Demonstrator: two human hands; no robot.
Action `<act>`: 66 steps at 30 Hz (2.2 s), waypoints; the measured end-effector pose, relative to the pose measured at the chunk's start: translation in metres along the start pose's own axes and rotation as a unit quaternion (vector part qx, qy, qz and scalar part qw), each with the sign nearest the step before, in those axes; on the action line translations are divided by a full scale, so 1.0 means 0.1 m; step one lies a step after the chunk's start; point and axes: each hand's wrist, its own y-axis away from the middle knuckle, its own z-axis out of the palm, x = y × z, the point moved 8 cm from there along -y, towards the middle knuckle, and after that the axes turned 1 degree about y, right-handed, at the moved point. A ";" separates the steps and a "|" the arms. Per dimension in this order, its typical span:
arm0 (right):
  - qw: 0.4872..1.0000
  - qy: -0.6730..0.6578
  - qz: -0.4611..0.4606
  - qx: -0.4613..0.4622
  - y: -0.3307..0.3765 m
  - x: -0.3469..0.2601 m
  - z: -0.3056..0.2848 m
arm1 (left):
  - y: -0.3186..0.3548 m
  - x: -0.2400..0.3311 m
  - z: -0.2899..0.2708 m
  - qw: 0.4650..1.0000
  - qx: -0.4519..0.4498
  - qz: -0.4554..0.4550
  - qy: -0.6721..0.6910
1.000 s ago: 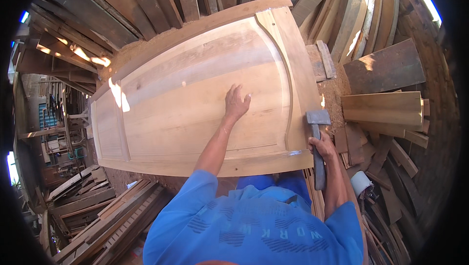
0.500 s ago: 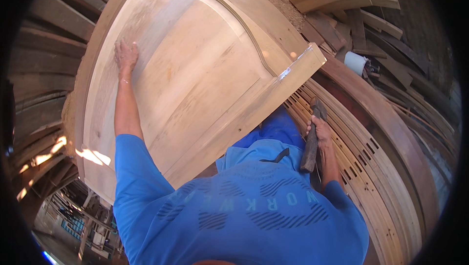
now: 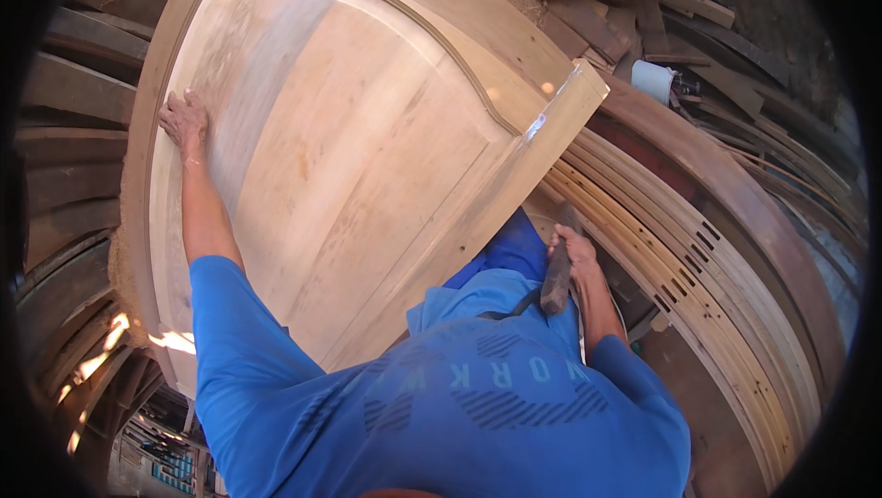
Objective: The person applies glue to a wooden door frame, places a wooden strip along the edge, and uses a mallet to tap it into place. They continue tapping the strip along the curved edge to secure it.
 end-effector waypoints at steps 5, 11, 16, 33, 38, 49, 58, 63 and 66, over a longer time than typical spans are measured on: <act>0.990 0.101 -0.015 -0.099 0.44 -0.41 0.76 | -0.02 -0.08 -0.11 0.999 -0.033 -0.002 -0.008; 0.998 -0.018 0.003 -0.054 0.38 -0.35 0.13 | -0.01 -0.11 -0.07 0.999 -0.038 0.003 0.009; 0.997 -0.079 -0.016 -0.020 0.31 -0.38 -0.18 | 0.10 -0.17 0.06 0.998 0.029 0.052 0.020; 0.997 -0.024 0.016 -0.068 0.10 -0.39 -0.05 | -0.71 -0.39 -0.16 0.994 -0.064 -0.073 0.048; 0.999 0.020 0.034 0.016 0.00 -0.27 -0.45 | -0.99 -0.28 -0.27 0.983 -0.162 -0.082 0.029; 0.999 0.024 -0.004 -0.039 0.29 -0.61 0.25 | -1.04 -0.35 -0.47 0.987 -0.147 -0.051 -0.037; 0.992 0.090 -0.003 -0.091 0.30 -0.63 0.61 | -1.05 -0.39 -0.41 0.990 -0.125 -0.051 -0.046; 0.997 0.048 -0.016 -0.052 0.11 -0.77 0.31 | -1.03 -0.37 -0.40 0.986 -0.153 -0.064 -0.035; 0.997 0.048 -0.004 -0.053 0.02 -0.78 0.25 | -1.01 -0.30 -0.43 0.977 -0.194 -0.085 -0.024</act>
